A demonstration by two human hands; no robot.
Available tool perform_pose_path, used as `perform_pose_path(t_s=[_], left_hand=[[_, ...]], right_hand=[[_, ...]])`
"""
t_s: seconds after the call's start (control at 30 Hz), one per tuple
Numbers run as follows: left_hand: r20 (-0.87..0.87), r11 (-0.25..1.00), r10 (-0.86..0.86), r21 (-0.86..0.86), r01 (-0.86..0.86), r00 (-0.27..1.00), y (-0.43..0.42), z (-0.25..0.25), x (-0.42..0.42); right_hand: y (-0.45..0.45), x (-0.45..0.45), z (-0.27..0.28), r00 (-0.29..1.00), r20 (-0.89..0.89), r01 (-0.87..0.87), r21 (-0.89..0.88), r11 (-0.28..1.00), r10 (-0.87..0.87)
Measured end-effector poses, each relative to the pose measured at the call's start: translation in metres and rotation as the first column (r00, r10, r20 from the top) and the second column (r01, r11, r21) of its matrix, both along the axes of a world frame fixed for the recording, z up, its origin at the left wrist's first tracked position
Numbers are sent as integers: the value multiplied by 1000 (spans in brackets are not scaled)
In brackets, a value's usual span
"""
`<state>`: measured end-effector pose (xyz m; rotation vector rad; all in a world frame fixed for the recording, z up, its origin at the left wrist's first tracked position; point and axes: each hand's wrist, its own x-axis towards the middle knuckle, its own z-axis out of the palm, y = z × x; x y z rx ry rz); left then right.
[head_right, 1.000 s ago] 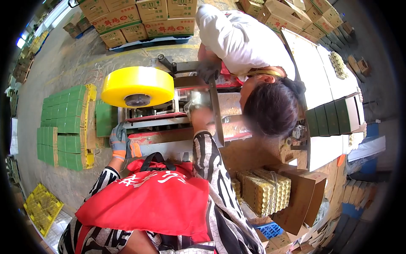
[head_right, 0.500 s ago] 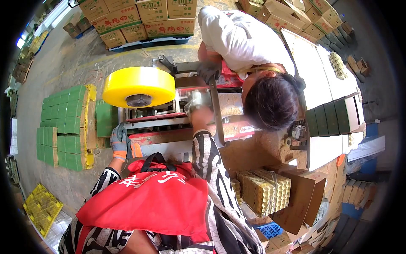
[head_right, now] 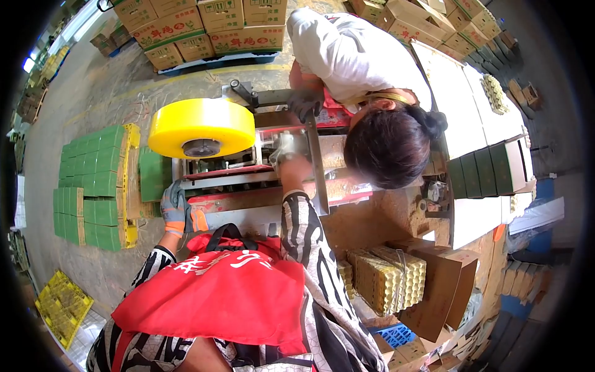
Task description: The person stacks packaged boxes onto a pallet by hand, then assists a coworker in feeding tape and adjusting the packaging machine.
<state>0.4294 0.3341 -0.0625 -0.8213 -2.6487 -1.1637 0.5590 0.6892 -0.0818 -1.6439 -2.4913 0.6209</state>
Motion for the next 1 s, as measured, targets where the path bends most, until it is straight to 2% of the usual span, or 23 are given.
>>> perform_pose_path(t_s=[0.17, 0.27, 0.47, 0.57, 0.77, 1.0], left_hand=[[-24, 1000, -2, -3, 2, 1000, -1, -3, -1], [-37, 1000, -3, -3, 3, 999, -2, -5, -2], [35, 998, 5, 59, -7, 999, -2, -11, -3], [27, 997, 16, 76, -18, 999, -3, -15, -5], [-2, 1000, 7, 15, -7, 1000, -1, -4, -1], [24, 999, 14, 37, -14, 1000, -4, -11, -2]], right_hand=[[-1, 1, 1, 999, -47, 9, 4, 1000, -9], [0, 0, 0, 1000, -1, -16, 0, 1000, 16], [5, -3, 19, 994, 97, -25, -157, 987, 40], [2, -1, 27, 994, 92, -43, -146, 988, 57], [-1, 1, 19, 1000, -25, -11, -109, 994, 8], [-3, 1, 18, 999, -43, 3, -103, 995, -8]])
